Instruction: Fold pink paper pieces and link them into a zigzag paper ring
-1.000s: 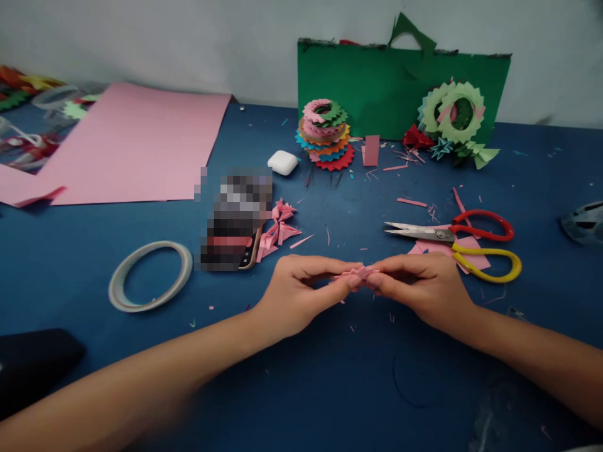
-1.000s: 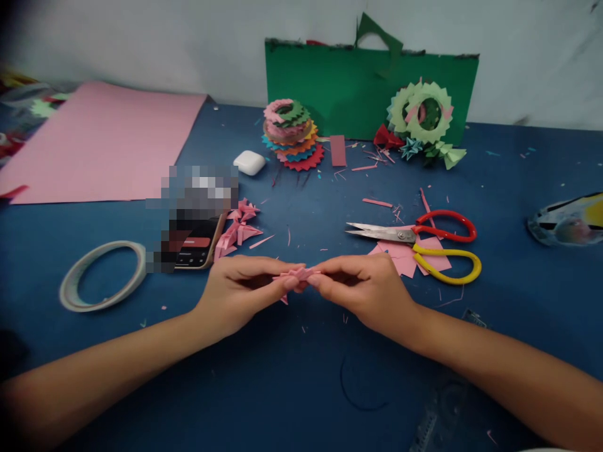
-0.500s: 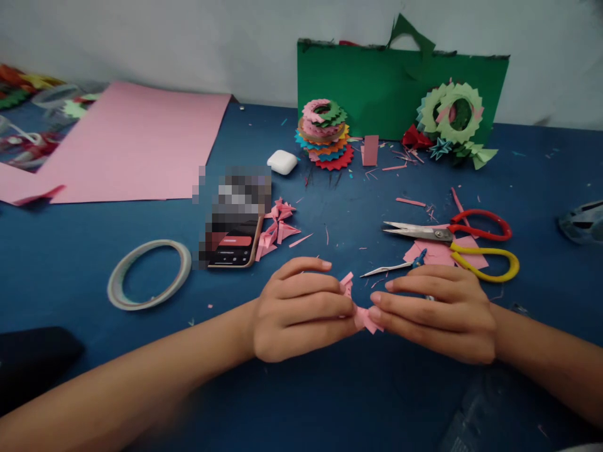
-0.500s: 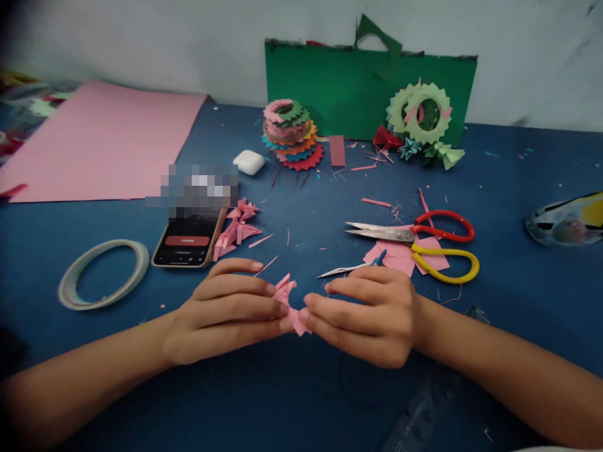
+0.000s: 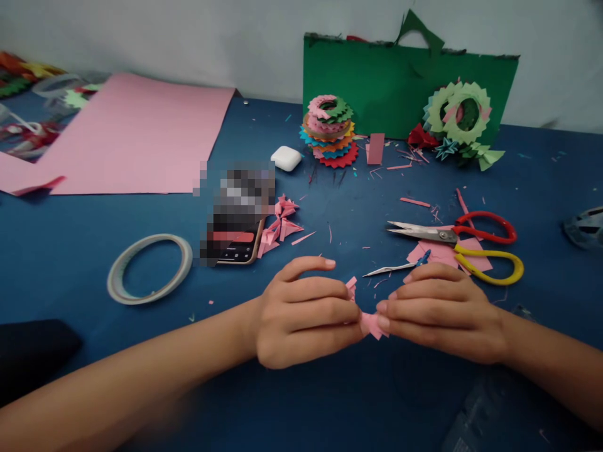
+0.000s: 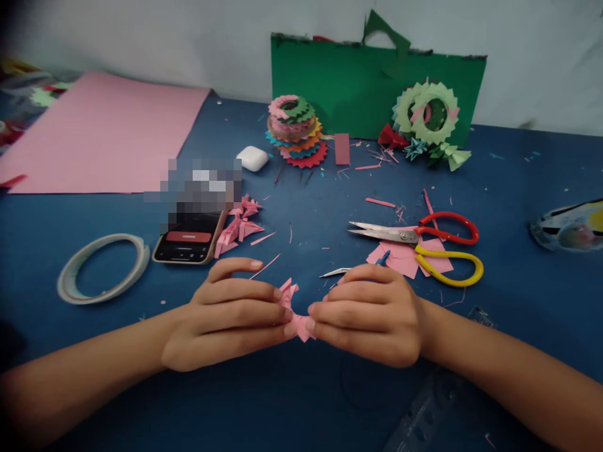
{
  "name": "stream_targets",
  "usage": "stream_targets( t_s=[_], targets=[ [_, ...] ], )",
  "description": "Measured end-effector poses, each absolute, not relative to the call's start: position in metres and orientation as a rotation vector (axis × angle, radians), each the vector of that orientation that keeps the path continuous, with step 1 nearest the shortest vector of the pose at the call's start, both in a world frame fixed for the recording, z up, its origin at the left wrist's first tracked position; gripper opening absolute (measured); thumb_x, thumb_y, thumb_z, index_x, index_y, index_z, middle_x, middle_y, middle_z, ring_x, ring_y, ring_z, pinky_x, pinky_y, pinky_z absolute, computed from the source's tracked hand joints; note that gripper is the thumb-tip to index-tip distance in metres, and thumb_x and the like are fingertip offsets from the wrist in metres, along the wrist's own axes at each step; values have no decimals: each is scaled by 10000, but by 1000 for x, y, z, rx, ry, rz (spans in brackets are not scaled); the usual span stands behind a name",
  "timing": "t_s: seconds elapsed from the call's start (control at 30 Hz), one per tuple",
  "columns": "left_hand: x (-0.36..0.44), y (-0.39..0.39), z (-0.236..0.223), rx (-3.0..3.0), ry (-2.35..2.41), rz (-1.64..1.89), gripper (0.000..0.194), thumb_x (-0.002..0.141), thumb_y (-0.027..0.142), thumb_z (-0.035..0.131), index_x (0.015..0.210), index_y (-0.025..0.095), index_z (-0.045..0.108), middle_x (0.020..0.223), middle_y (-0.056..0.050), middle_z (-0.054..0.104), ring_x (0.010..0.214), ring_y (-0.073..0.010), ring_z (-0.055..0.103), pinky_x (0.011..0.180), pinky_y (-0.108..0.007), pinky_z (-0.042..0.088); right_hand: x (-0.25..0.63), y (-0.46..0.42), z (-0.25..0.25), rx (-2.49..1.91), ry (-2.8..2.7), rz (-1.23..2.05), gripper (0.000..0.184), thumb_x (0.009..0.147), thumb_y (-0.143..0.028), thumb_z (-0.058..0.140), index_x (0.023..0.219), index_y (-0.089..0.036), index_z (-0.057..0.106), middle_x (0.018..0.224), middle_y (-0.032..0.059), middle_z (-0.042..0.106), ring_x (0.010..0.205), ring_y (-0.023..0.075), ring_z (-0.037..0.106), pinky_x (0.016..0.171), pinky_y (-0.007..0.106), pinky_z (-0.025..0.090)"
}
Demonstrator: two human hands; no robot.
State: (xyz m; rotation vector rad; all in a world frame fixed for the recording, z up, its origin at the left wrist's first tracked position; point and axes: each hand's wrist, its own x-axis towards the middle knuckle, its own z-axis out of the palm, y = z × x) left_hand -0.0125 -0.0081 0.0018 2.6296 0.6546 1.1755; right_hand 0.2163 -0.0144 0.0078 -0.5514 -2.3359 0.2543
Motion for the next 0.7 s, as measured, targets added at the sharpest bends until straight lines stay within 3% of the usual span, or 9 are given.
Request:
stream_targets(
  t_s=[0.2, 0.37, 0.5, 0.7],
  targets=[
    [-16, -1, 3, 2708, 593, 1107, 155, 879, 181, 560, 806, 294, 638, 759, 96, 721, 754, -99, 657, 998, -314, 405, 217, 2, 9, -485, -2380, 285, 154, 861, -123, 595, 891, -260, 659, 869, -47, 733, 746, 94, 672, 745, 253, 509],
    [-14, 8, 18, 2777, 591, 788, 31, 813, 217, 611, 823, 245, 609, 796, 64, 706, 792, -148, 611, 1088, -414, 224, 218, -2, 11, -418, -2402, 28, 129, 809, -141, 665, 852, -260, 689, 837, -75, 731, 740, 93, 645, 772, 256, 499],
    [-11, 4, 26, 2759, 587, 552, 49, 835, 189, 570, 803, 226, 569, 814, 61, 689, 775, -129, 573, 983, -351, 244, 216, -5, 14, -343, -2433, -143, 147, 769, -120, 698, 769, -268, 700, 764, -106, 709, 681, 67, 592, 710, 235, 505],
    [-10, 1, 26, 2719, 560, 513, 84, 841, 117, 552, 801, 190, 547, 799, 53, 675, 762, -120, 545, 847, -319, 254, 219, -9, 7, -247, -2422, -201, 163, 849, -132, 591, 860, -237, 715, 912, -64, 694, 787, 78, 560, 734, 247, 483]
  ],
)
